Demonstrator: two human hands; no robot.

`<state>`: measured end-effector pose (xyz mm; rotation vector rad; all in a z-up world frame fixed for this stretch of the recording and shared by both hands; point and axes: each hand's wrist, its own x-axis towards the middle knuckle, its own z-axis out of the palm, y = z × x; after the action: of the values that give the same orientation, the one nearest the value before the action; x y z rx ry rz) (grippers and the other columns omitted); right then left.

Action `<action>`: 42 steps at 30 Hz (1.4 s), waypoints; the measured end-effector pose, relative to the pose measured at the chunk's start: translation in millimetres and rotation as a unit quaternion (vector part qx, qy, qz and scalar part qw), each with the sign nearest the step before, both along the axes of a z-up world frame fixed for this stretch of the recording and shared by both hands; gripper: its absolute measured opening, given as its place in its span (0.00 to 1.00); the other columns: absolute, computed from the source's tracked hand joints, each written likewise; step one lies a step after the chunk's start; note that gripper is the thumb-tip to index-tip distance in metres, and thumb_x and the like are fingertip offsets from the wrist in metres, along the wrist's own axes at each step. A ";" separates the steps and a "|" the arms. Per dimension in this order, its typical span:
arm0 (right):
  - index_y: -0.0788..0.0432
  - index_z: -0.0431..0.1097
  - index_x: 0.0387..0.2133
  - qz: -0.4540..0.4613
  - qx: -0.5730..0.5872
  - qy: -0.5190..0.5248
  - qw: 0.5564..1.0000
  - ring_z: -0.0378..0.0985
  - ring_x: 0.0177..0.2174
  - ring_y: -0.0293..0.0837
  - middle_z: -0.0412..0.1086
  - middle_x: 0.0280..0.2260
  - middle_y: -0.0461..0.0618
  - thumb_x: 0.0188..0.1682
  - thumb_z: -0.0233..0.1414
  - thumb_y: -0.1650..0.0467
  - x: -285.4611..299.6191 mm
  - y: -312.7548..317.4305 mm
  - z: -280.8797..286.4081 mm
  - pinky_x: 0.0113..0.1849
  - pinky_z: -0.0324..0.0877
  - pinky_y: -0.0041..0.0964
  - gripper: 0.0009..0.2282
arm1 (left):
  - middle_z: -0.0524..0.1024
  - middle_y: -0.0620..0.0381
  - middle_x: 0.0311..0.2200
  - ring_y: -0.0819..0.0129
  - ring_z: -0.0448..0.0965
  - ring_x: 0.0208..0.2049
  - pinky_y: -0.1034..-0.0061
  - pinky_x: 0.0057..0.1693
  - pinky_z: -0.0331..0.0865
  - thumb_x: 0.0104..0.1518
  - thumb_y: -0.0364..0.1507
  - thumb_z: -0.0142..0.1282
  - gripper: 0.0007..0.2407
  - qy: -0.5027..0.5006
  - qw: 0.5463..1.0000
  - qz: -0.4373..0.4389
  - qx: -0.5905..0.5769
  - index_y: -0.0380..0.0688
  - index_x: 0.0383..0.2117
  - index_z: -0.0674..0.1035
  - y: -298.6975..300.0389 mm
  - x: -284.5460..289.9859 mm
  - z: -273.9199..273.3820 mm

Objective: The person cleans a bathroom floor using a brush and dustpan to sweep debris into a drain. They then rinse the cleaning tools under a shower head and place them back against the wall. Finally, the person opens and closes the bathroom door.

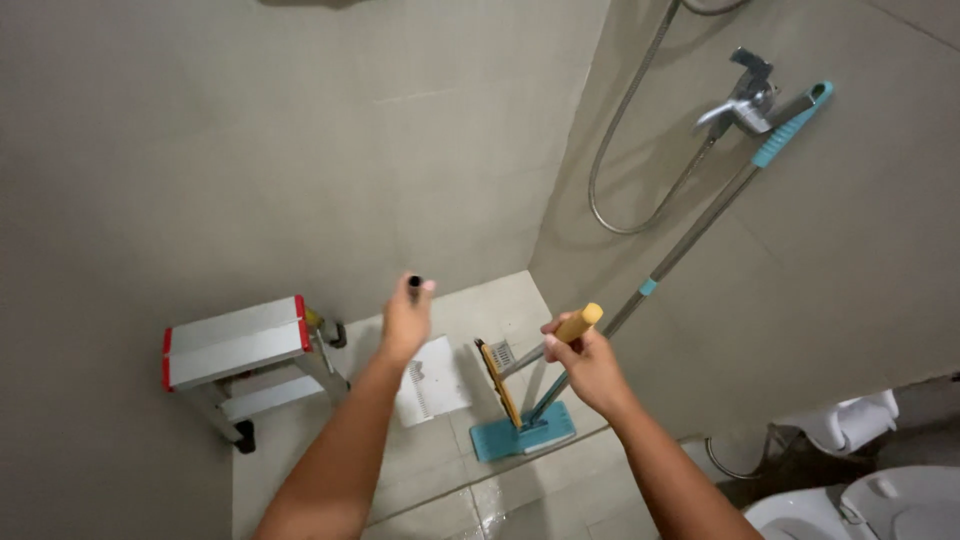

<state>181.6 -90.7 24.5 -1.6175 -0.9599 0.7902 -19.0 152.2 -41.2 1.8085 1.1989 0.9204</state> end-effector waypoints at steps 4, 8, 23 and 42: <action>0.61 0.66 0.43 -0.015 0.074 0.053 0.996 0.75 0.34 0.42 0.70 0.34 0.51 0.55 0.53 0.70 -7.5 -2.3 -20.6 0.39 0.73 0.42 0.08 | 0.78 0.56 0.32 0.67 0.79 0.36 0.70 0.47 0.71 0.64 0.37 0.54 0.12 -0.077 0.995 0.046 -0.033 0.40 0.40 0.74 -4.5 -46.1 -10.5; 0.59 0.64 0.46 -0.096 0.007 0.132 0.987 0.78 0.38 0.42 0.72 0.40 0.50 0.54 0.50 0.68 -28.0 -12.6 0.9 0.44 0.76 0.41 0.10 | 0.74 0.59 0.29 0.69 0.73 0.34 0.72 0.44 0.68 0.65 0.33 0.55 0.08 -0.092 0.991 0.084 -0.054 0.41 0.35 0.72 -31.1 -91.8 -3.5; 0.62 0.63 0.42 -0.056 0.070 0.134 0.987 0.76 0.38 0.40 0.68 0.38 0.48 0.54 0.51 0.69 -124.7 21.8 -30.5 0.43 0.80 0.42 0.09 | 0.74 0.59 0.34 0.74 0.73 0.38 0.77 0.48 0.66 0.65 0.26 0.55 0.07 -0.217 0.972 0.072 -0.054 0.41 0.32 0.69 -44.0 -252.0 -34.1; 0.58 0.72 0.35 0.110 0.013 -0.191 0.975 0.76 0.41 0.50 0.71 0.43 0.55 0.48 0.59 0.77 -297.8 75.6 -112.8 0.44 0.73 0.39 0.05 | 0.65 0.61 0.24 0.75 0.62 0.28 0.76 0.38 0.63 0.65 0.33 0.56 0.12 -0.082 0.990 0.070 -0.094 0.39 0.28 0.69 -7.2 -374.1 -52.9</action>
<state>-116.2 -15.0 -88.3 -1.6919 -1.4361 0.6191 -393.1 145.0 -94.1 1.4867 1.2748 0.9797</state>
